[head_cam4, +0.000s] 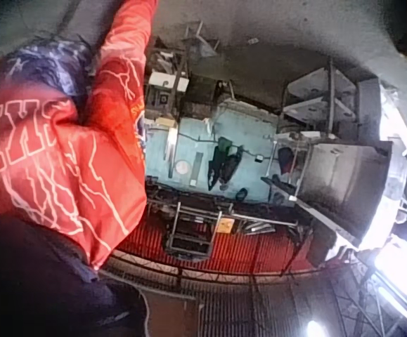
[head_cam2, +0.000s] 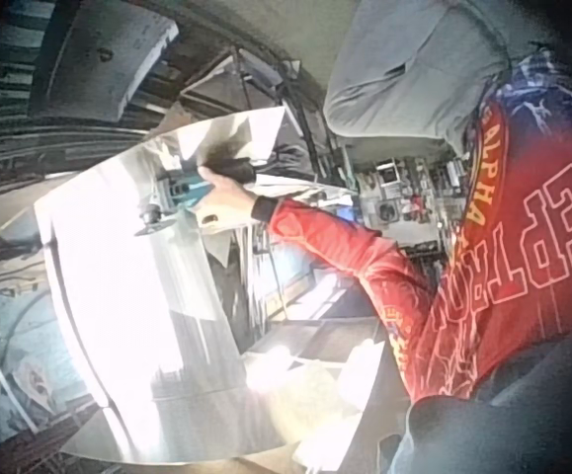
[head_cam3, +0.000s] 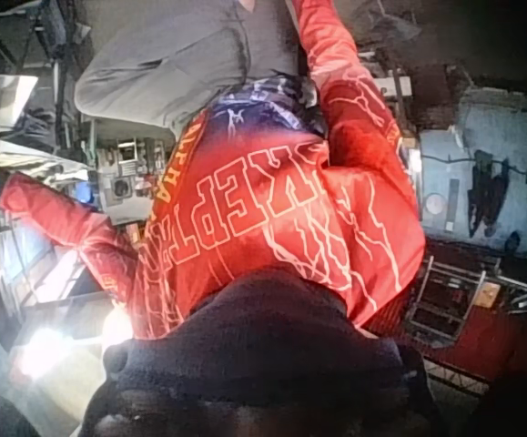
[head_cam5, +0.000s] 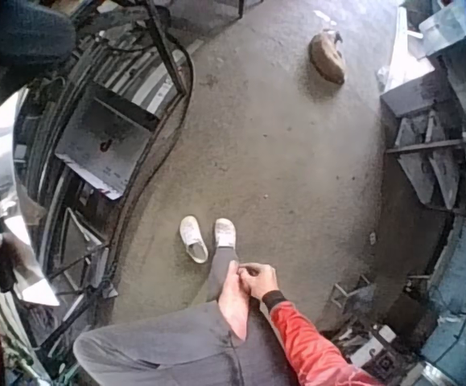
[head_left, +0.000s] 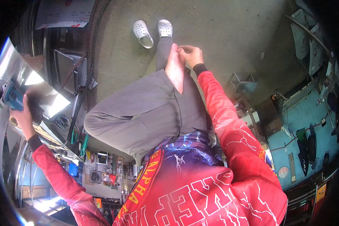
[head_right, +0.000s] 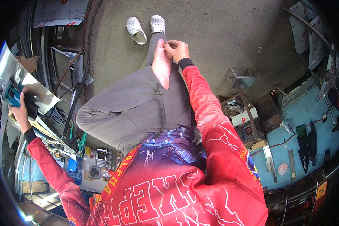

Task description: Grinding, fitting, and TIG welding stainless steel sheets to fabricate a component.

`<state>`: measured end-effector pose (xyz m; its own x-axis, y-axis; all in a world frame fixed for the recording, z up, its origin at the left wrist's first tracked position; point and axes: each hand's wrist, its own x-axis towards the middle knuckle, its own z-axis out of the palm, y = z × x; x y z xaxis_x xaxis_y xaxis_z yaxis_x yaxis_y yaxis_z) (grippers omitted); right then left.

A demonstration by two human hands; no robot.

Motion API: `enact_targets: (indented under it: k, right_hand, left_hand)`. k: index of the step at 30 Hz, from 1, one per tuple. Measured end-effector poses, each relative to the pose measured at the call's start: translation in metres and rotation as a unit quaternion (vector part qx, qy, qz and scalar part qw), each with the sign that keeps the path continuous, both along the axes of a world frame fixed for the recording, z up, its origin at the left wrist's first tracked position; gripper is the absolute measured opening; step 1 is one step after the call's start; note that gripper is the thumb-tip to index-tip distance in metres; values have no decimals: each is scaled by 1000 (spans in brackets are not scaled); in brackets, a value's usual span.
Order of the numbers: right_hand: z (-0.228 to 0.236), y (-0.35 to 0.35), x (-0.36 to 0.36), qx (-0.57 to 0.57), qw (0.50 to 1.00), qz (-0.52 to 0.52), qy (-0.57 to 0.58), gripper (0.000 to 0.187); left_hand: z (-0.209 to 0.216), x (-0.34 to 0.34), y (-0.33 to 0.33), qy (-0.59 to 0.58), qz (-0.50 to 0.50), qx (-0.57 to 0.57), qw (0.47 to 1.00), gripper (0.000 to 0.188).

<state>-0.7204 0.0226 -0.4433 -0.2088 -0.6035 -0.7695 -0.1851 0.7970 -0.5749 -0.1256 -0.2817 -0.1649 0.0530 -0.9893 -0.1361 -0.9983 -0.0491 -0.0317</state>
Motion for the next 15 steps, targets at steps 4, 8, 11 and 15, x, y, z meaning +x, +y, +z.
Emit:
enact_targets:
  k: [4, 8, 11, 15]
  right_hand:
    - [2, -7, 1, 6, 1000, 12, 18, 22]
    - [-7, 0, -10, -14, 999, 20, -26, 22]
    - [-11, 3, -13, -23, 998, 24, -45, 22]
    - [-12, 3, -16, -25, 996, 9, -85, 24]
  left_hand:
    - [2, 9, 1, -20, 16, 14, 1000, 77]
    - [-2, -5, 4, 9, 0, -11, 1000, 77]
    - [-1, -4, 2, 0, -9, -12, 1000, 79]
    - [-1, 5, 0, -41, -3, -11, 999, 83]
